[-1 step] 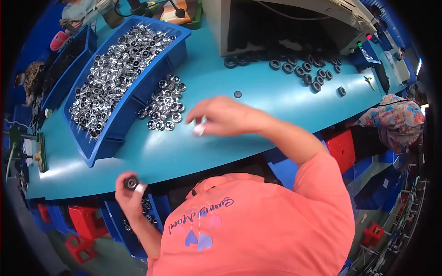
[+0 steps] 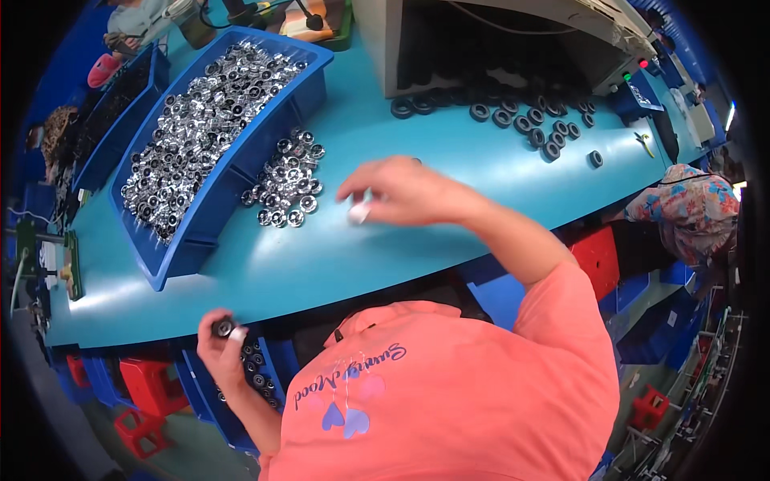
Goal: The worker is assembling small mechanical components consisting of black plastic rings and metal inserts at a factory workbench.
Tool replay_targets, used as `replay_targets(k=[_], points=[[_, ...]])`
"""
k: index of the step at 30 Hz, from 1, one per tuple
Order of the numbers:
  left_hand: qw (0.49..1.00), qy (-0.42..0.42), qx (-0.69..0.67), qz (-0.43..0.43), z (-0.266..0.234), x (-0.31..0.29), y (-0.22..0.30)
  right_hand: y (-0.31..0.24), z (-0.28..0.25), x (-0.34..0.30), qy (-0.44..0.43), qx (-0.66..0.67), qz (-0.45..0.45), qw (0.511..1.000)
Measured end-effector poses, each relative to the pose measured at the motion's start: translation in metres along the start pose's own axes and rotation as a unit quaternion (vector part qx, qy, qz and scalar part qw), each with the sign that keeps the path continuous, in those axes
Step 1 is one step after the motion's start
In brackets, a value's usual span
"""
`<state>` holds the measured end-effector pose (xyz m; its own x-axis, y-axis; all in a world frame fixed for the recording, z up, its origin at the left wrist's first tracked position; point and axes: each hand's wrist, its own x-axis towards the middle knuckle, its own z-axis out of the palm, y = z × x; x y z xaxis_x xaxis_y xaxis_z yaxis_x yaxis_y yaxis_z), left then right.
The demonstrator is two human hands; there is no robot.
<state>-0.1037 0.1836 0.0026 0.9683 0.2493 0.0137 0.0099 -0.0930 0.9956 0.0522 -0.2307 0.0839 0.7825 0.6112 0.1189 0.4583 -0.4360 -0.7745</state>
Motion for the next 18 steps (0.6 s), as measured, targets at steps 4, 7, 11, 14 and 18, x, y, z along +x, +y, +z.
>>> replay_targets(k=[4, 7, 11, 14, 18], points=[[0.989, 0.085, 0.072, -0.094, -0.109, -0.04, -0.045, 0.04, -0.042, -0.028, 0.136, -0.107, 0.134, 0.976], [0.901, 0.083, 0.4, -0.145, -0.172, -0.068, -0.081, 0.069, -0.061, -0.034, 0.185, -0.176, 0.208, 0.944], [0.754, 0.165, 0.633, -0.049, -0.161, -0.058, -0.061, 0.093, -0.062, -0.017, 0.205, -0.216, 0.186, 0.936], [0.883, 0.16, 0.436, 0.063, -0.079, -0.019, -0.012, 0.107, -0.052, 0.001, 0.179, -0.326, 0.159, 0.915], [0.981, -0.011, 0.163, 0.103, 0.05, 0.011, 0.036, 0.111, -0.039, 0.011, 0.207, -0.316, 0.108, 0.92]])
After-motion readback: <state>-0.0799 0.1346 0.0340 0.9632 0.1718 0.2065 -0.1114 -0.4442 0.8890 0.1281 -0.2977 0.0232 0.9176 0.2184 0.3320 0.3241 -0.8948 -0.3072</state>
